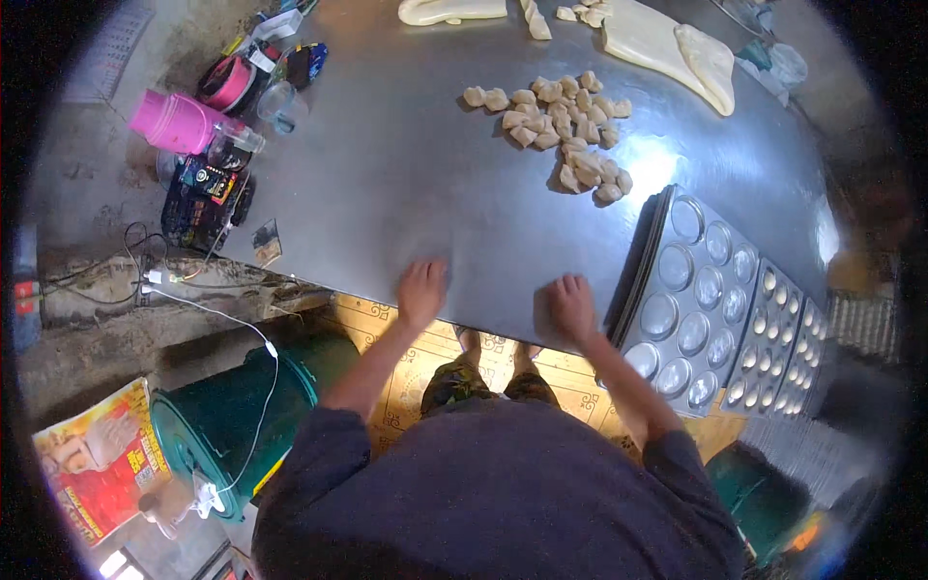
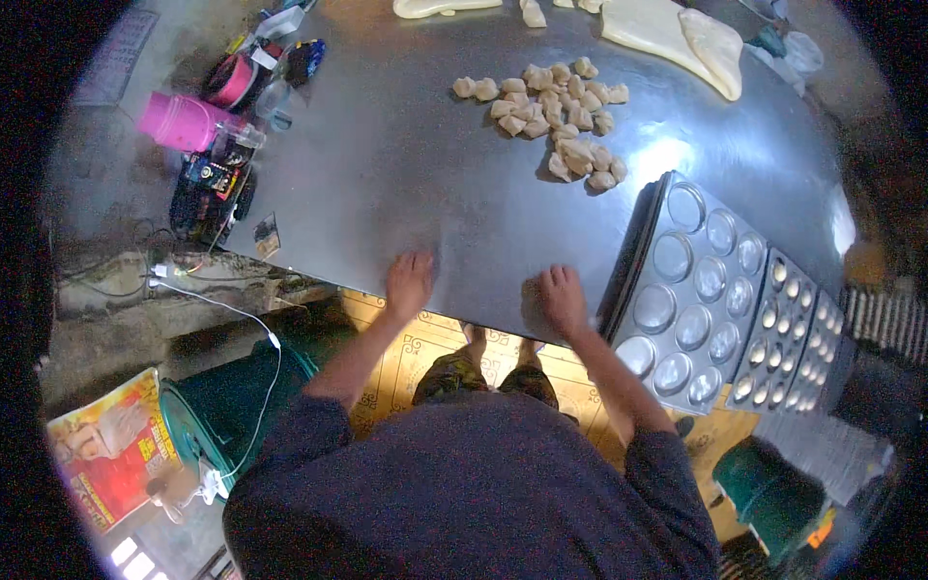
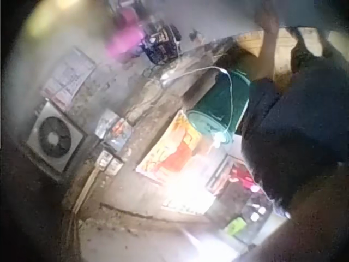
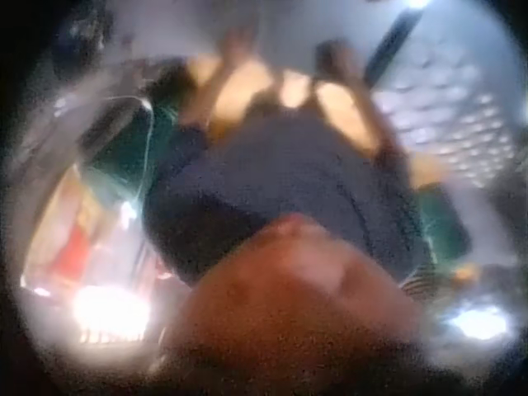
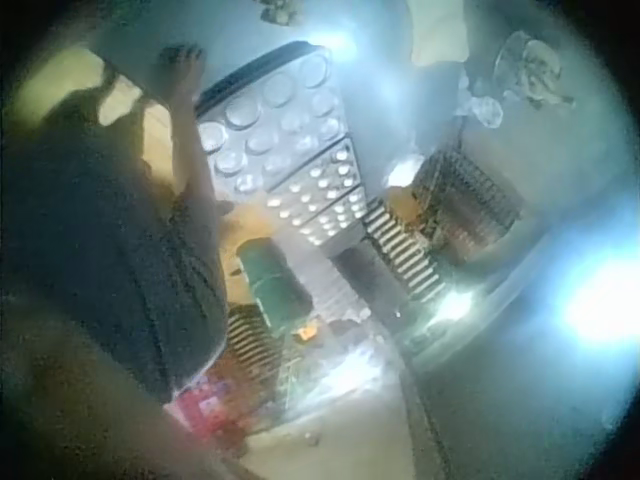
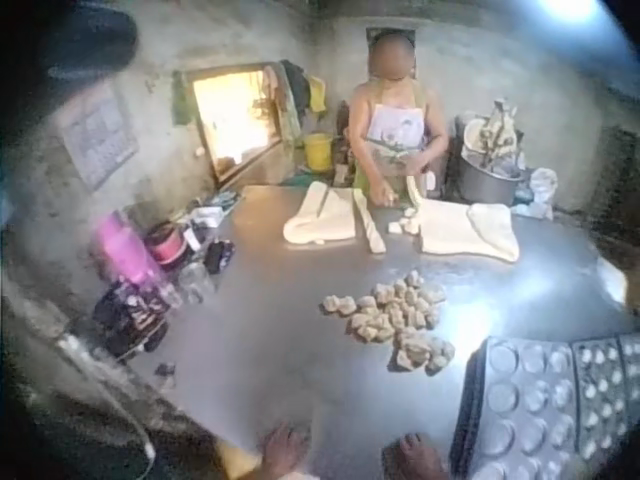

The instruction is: Rolling dough into small portions and arranging them into circular baking trays.

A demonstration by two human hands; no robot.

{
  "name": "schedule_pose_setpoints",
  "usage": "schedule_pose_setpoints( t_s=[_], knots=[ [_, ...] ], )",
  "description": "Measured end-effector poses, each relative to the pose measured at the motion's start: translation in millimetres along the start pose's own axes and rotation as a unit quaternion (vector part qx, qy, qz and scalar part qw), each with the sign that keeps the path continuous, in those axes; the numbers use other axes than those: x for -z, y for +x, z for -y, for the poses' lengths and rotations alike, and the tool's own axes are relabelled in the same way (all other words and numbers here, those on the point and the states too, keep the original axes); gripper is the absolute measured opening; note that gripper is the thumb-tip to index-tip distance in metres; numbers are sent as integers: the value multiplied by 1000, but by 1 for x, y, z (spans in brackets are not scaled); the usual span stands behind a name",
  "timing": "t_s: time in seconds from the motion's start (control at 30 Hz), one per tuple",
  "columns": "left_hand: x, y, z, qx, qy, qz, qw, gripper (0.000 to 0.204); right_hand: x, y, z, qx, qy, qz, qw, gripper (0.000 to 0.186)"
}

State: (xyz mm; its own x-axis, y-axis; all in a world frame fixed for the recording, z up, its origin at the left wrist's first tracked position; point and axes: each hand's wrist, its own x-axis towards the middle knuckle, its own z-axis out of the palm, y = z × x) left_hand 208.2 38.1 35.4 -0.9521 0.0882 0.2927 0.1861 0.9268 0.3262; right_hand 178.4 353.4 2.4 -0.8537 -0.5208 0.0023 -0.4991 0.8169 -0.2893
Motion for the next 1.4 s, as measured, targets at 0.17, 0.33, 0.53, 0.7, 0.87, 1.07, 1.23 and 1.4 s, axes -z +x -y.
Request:
schedule_pose_setpoints(
  t_s=[0.17, 0.33, 0.53, 0.7, 0.87, 1.07, 1.23, 1.4],
  knots=[
    [-39, 40, -38, -146, 24, -3, 989, 24, 0, 55, 77, 118, -7, -38, 992, 35],
    [12, 105, -18, -96, -28, -59, 993, 41, 36, 91, 45, 39, 13, -23, 999, 30],
    [21, 63, 17, -73, -158, 123, 977, 36, 65, 59, 37, 45, 155, -20, 987, 29],
    [2, 85, -14, -98, -155, 56, 981, 29, 47, 44, 34, -101, 253, -80, 959, 35],
    [-3, 127, -87, 139, -262, 194, 935, 32, 88, 20, -2, -117, 323, -187, 920, 29],
    [-41, 233, -265, -155, -327, -17, 932, 31, 186, 6, -137, -214, 182, -431, 858, 27],
    [-132, 265, -324, -246, -98, 82, 961, 26, 175, -17, -238, -316, 153, -254, 901, 31],
    [-96, 291, -270, -88, -165, 42, 982, 28, 203, -19, -203, -271, 139, -362, 881, 30]
  ],
)
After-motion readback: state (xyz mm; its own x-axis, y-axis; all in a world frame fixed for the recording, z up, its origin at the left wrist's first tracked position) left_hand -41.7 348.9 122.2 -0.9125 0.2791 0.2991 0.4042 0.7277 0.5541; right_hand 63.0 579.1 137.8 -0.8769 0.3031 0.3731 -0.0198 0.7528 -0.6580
